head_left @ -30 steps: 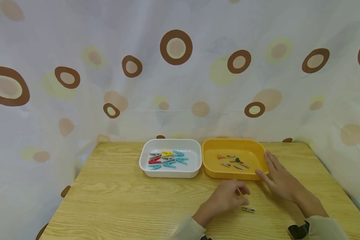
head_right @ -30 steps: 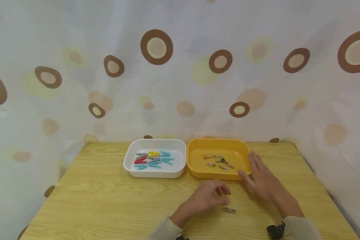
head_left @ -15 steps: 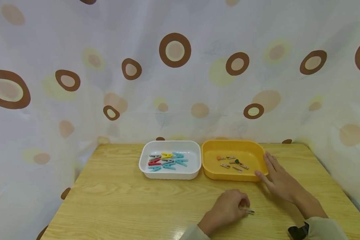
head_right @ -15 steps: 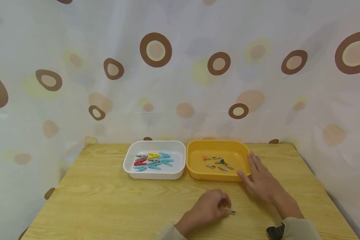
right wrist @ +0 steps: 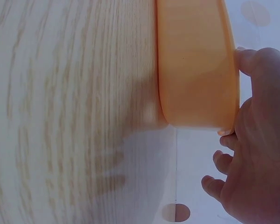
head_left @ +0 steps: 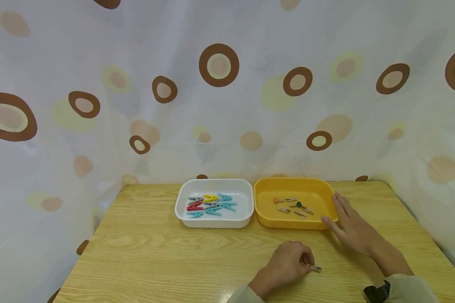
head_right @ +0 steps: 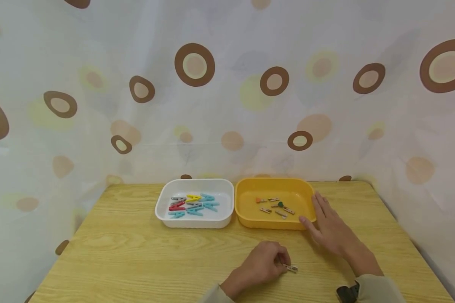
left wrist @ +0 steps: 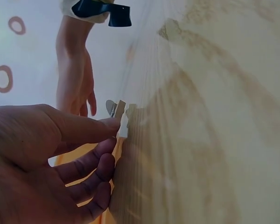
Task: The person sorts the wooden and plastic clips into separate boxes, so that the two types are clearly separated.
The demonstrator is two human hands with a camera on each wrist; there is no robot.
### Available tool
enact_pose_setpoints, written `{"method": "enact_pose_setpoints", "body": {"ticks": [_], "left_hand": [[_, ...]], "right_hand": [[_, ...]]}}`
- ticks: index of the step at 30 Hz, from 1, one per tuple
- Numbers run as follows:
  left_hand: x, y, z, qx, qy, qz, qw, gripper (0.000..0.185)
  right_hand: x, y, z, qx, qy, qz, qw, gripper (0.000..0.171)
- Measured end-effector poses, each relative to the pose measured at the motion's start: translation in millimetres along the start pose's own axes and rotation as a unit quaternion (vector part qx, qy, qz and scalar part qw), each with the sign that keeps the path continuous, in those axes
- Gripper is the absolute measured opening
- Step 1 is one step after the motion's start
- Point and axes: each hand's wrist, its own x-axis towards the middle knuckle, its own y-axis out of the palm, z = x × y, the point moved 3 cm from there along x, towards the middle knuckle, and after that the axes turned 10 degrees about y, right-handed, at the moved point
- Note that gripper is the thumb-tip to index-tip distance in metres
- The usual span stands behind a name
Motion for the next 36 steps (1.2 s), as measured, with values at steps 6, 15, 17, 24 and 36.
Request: {"method": "enact_pose_setpoints", "body": {"ticks": [6,15,17,24,36], "left_hand": [[-1.8,-2.4,2.5,-0.061,-0.009,-0.002,0.9981,0.009],[-4.0,-14.5,5.2,-0.105,-0.017,-0.015,0.9942,0.010],[-4.3,-19.5,4.3,-0.106,-0.016,-0.016,0.9941,0.009],[-4.5,-37.3,2.9,-0.129,-0.005,-0.035,0.9910,0.008],[5.0,-78.7,21.2,-0.113,0.034,-0.142,0.9827,0.004]], "right_hand": [[0.0,0.9,-1.8,0.000,0.000,-0.006,1.000,0.085],[0.0,0.8,-2.1,-0.002,-0.003,-0.015,1.000,0.085],[0.0,0.8,-1.8,-0.003,-0.002,-0.013,1.000,0.085],[-0.3,-0.1,0.5,-0.006,0.000,-0.011,1.000,0.085],[2.0,0.4,-0.8,-0.010,-0.002,-0.005,1.000,0.086]]}}
